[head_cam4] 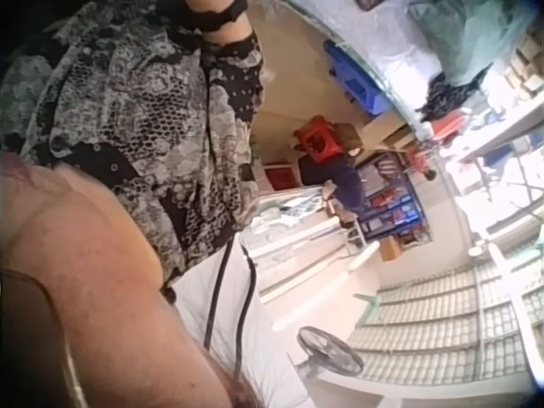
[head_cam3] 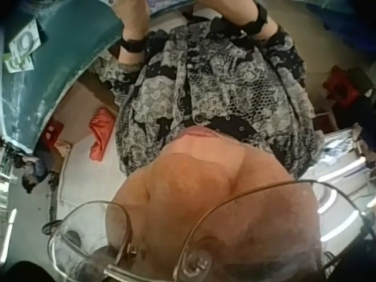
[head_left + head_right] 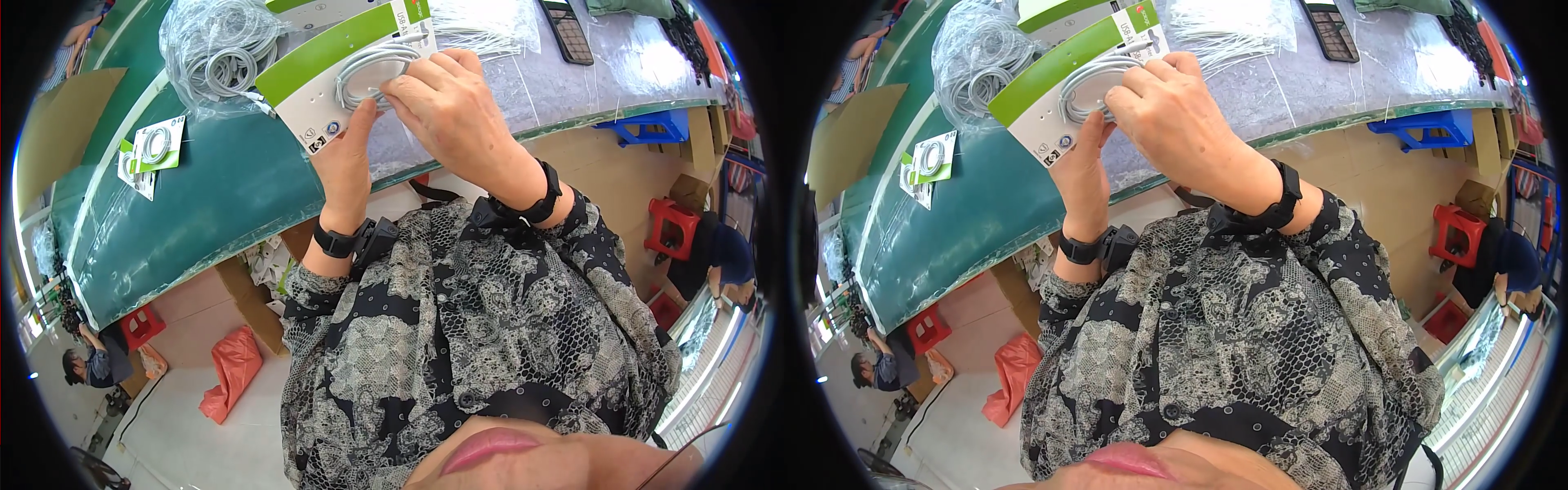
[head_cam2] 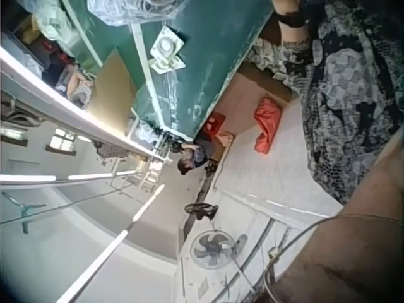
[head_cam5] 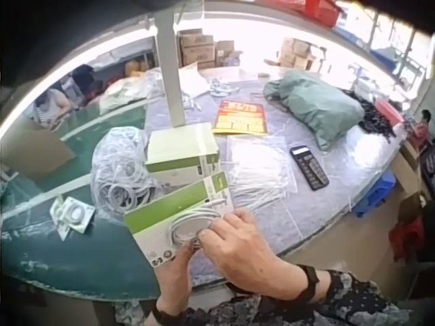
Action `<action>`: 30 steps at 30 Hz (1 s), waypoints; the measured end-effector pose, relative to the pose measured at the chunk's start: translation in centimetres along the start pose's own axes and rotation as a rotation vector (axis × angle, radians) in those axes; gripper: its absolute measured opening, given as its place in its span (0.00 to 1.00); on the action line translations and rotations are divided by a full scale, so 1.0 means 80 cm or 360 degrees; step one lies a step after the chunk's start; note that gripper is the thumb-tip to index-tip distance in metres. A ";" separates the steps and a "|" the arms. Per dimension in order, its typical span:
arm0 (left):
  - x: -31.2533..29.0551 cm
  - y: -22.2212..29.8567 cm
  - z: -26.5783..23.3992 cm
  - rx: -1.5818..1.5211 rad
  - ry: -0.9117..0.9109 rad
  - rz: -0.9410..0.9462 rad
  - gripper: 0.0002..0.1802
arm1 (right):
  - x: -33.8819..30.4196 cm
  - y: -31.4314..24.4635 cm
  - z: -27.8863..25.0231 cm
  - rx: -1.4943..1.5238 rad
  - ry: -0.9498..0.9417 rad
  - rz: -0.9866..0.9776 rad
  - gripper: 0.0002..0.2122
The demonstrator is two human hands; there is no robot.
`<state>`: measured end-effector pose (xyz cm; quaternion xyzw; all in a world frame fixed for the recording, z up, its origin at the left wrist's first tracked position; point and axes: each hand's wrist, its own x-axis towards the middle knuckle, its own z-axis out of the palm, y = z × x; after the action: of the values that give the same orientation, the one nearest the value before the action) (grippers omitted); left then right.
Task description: The person picks up a coiled cable and places it onto a cardboard backing, then threads a plastic tie through the card and around the cable. They pull the tie tight by hand before setting the packaged cable aside to repeat the process.
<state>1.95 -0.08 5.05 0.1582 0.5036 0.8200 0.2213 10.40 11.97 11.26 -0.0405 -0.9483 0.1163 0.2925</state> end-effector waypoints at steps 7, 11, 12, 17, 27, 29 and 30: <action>-0.006 0.005 0.007 0.0458 0.0087 0.0169 0.17 | -0.001 0.007 0.006 0.0070 0.0048 0.0039 0.04; -0.004 -0.002 0.009 0.0369 0.0060 0.0212 0.17 | 0.000 0.009 0.011 -0.0028 0.0011 0.0029 0.04; -0.003 -0.003 0.010 0.0352 0.0045 0.0229 0.18 | 0.000 0.009 0.013 -0.0029 0.0012 0.0031 0.04; -0.002 0.003 0.007 0.0148 0.0046 0.0113 0.19 | 0.007 0.014 0.005 0.0075 0.0135 -0.0037 0.05; -0.008 0.042 0.005 -0.0462 -0.0155 -0.0696 0.21 | -0.046 0.064 0.048 0.1046 0.0099 0.0706 0.13; -0.012 0.040 0.004 -0.0466 -0.0175 -0.0769 0.21 | -0.044 0.045 0.052 0.0572 0.0237 0.0228 0.16; -0.013 0.039 0.005 -0.0471 -0.0170 -0.0771 0.21 | -0.042 0.042 0.049 0.0698 0.0130 0.0287 0.16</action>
<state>2.41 -1.57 8.00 0.0422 0.3891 0.7984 0.4575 11.00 13.99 5.43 -0.0652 -0.8803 0.3435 0.3207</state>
